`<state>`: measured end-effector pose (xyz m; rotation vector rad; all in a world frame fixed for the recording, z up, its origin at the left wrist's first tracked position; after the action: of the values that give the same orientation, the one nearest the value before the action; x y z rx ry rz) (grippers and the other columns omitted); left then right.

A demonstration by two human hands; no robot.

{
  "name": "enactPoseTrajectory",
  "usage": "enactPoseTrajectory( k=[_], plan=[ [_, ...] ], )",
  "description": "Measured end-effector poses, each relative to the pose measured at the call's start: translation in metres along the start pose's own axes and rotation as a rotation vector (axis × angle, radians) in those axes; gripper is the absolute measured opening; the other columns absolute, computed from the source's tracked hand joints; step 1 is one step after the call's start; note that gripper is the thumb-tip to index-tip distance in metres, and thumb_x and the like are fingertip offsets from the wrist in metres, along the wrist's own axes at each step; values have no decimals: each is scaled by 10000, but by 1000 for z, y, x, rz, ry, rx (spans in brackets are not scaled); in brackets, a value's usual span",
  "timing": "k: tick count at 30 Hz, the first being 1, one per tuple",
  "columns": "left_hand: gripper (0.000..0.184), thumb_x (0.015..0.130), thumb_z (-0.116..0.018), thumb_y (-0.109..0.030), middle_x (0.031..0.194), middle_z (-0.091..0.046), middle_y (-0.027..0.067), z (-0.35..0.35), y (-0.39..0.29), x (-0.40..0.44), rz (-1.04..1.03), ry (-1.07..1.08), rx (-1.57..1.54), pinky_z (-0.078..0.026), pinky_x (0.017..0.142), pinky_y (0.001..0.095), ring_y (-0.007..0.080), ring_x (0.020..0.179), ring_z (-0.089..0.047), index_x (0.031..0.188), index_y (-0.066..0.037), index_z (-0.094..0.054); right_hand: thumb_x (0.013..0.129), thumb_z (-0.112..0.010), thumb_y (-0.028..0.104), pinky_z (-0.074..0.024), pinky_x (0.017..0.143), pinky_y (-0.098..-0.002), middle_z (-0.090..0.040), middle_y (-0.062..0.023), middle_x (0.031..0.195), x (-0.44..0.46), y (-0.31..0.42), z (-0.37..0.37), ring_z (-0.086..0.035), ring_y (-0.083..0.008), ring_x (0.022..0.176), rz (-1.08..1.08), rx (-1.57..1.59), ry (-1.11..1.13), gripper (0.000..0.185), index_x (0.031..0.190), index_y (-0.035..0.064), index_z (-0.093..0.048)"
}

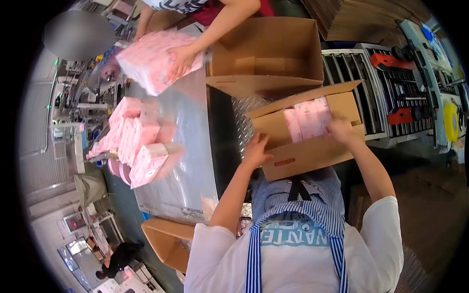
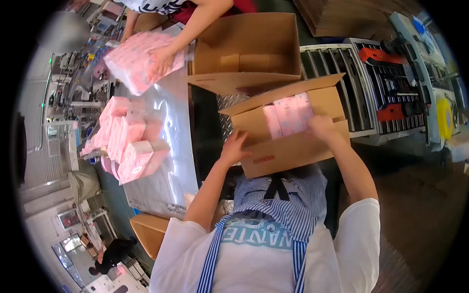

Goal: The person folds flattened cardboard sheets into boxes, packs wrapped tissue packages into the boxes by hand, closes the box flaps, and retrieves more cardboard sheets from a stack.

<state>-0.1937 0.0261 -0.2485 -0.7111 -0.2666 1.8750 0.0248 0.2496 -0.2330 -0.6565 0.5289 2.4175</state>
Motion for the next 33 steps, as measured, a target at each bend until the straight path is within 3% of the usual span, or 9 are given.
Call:
enactPoseTrajectory(
  k=[2,5,7,14,16,17,19,24,33],
  plan=[
    [652,797,-646,-342,1294,-444,256,-16,19,-13,12,-167,115,-357,1000,377,359,1193,-451,1329,-60,-395,801,-558,163,-462,759,-433,-609,-130,968,17,2,36,-589,-290,893,-6,-86,-429,143,924,95,-589],
    [836,721,-739,-357,1234,-510,209,-98,67,-32,309,-213,-650,-395,957,369,341,1116,-512,1342,16,-323,785,-584,188,-365,921,-455,-572,-122,993,-9,4,136,-510,-311,979,-65,-216,-1244,248,969,24,-557],
    [849,723,-740,-407,1225,-512,191,-110,53,-30,545,-230,-1124,-416,921,356,283,1094,-520,1309,60,-340,752,-635,248,-358,936,-457,-557,-161,1027,-7,-12,91,-493,-343,1016,-105,-110,-1190,371,1019,9,-541],
    [690,839,-601,-456,1172,-538,157,-115,56,-18,707,-138,-1372,-450,877,376,271,1064,-528,1286,26,-389,753,-646,263,-332,981,-487,-489,-157,1193,-48,-48,-32,-440,-340,1131,-13,-13,-736,484,1152,28,-506],
    [678,845,-594,-456,1190,-525,152,-95,29,-12,778,-166,-1364,-454,875,388,269,1069,-526,1289,15,-391,817,-589,288,-397,924,-453,-525,-147,1145,-41,-107,-26,-493,-335,1063,-713,168,-1093,419,1143,35,-514],
    [667,850,-587,-455,1208,-512,146,-90,20,-4,840,-200,-1360,-458,873,400,268,1074,-524,1292,4,-394,817,-589,288,-397,924,-453,-525,-147,1145,-32,-117,-22,-493,-335,1063,-718,178,-1097,419,1143,35,-514],
    [649,862,-574,-448,1242,-485,134,-96,-1,6,787,-217,-1348,-462,880,407,269,1084,-520,1305,-14,-382,872,-522,323,-453,833,-426,-560,-149,1059,2,-144,-19,-536,-339,973,-700,341,-761,377,1117,36,-525],
    [691,849,-586,-459,1293,-442,118,-148,-94,66,716,-248,-1685,-417,947,454,289,1149,-470,1352,-76,-307,888,-495,357,-475,761,-418,-581,-153,977,35,-246,47,-556,-333,939,-610,310,-843,355,989,22,-556],
    [608,876,-602,-199,1240,-479,117,-132,-228,253,368,-347,-1334,-417,905,328,223,1080,-492,1350,-21,-266,865,-531,284,-430,873,-421,-566,-141,1072,11,-454,91,-523,-304,1029,-706,126,-1033,298,1027,35,-561]
  ],
)
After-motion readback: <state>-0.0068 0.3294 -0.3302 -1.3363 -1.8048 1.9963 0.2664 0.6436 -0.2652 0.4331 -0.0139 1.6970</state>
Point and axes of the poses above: each hand's wrist, its own x-axis towards the middle knuckle, its own z-axis out of the back of the hand, y = z × x, the point moved 5 cm from there along x, towards the middle knuckle
